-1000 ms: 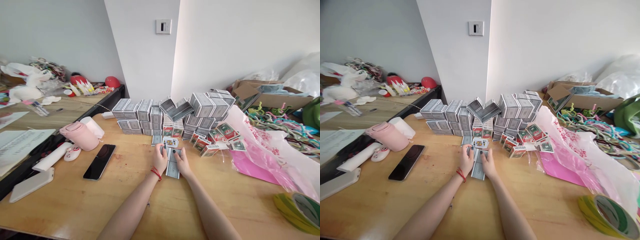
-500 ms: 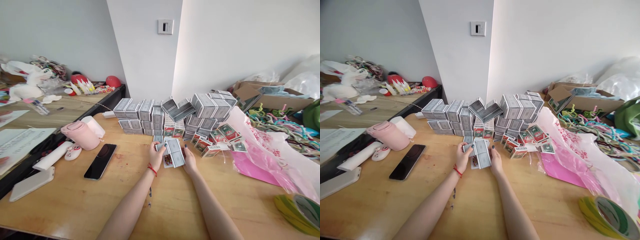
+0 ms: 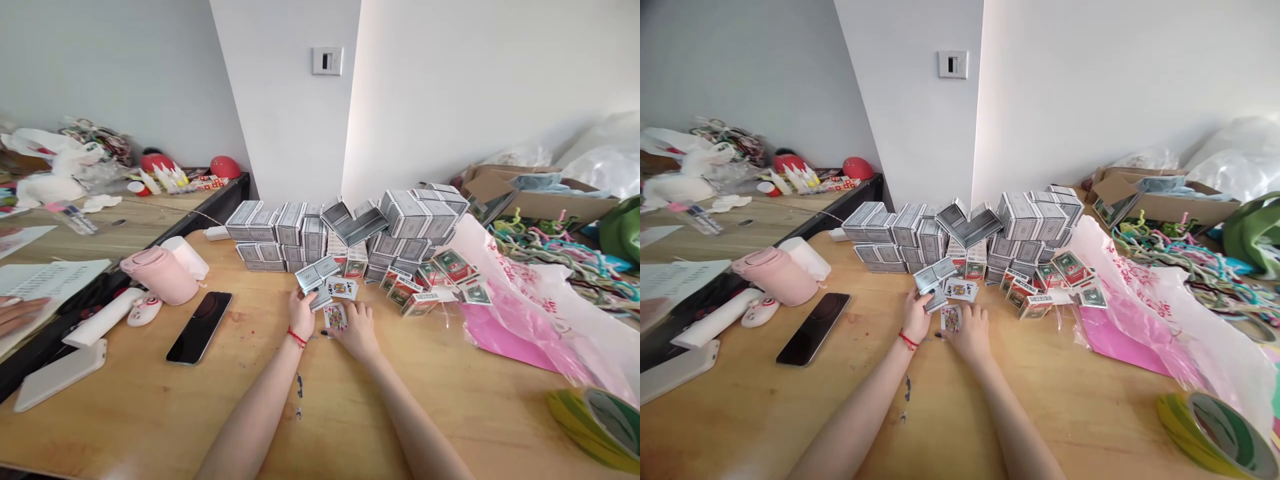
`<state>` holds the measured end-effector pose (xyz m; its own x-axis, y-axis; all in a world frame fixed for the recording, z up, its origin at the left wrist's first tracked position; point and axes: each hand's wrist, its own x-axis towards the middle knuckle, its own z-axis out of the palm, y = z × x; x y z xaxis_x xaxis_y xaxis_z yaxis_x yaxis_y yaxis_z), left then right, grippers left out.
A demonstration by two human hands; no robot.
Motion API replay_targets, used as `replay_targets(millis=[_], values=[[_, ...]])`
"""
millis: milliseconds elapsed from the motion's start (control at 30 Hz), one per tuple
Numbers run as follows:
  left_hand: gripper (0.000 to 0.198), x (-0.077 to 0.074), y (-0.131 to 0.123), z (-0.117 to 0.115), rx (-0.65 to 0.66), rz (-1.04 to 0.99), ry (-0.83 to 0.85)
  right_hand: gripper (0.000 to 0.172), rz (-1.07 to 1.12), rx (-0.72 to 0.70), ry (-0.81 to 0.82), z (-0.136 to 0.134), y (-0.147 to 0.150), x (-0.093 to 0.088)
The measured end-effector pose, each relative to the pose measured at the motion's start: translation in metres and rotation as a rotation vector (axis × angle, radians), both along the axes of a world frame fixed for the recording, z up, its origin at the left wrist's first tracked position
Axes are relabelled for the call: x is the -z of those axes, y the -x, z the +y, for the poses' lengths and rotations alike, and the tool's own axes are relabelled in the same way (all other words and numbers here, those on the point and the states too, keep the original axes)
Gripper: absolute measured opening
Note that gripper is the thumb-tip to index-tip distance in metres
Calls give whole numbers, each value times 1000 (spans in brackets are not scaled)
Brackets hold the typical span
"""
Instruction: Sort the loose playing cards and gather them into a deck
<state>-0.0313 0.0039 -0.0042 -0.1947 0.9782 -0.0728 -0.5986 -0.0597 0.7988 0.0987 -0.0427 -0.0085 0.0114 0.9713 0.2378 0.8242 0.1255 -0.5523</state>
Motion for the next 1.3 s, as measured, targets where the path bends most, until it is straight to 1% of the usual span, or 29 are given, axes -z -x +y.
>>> replay_targets(millis=[167, 267, 333, 467, 567, 700, 833, 900, 1000, 1067, 1167, 1300], values=[[30, 2, 0, 2, 84, -56, 40, 59, -27, 42, 116, 4, -1, 6], [21, 0, 0, 2, 98, -115, 78, 57, -38, 104, 93, 4, -2, 7], [18, -1, 2, 2, 132, -151, 96, 59, -44, 145, 62, 3, -3, 7], [14, -1, 6, -1, 324, -274, 61, 58, -38, 159, 82, 3, -4, 7], [14, -1, 9, -2, 407, -315, 27, 54, -35, 139, 117, 5, -7, 7], [19, -2, 7, -3, 421, -275, 24, 45, -51, 128, 137, 7, -9, 6], [25, -3, 1, -3, 385, -187, 20, 39, -67, 133, 131, 8, -11, 6], [32, -2, -1, -4, 366, -132, -12, 33, -60, 98, 113, 8, -12, 5], [42, 0, -2, -5, 364, -38, -81, 22, 32, -15, 84, 9, -14, 3], [44, 2, -2, -6, 371, 14, -107, 20, 145, -65, 75, 9, -15, 3], [46, 3, -1, -6, 385, 31, -118, 19, 332, -75, 80, 9, -16, 4], [46, 2, 0, -4, 390, -30, -87, 22, 601, -75, 121, 9, -17, 4]])
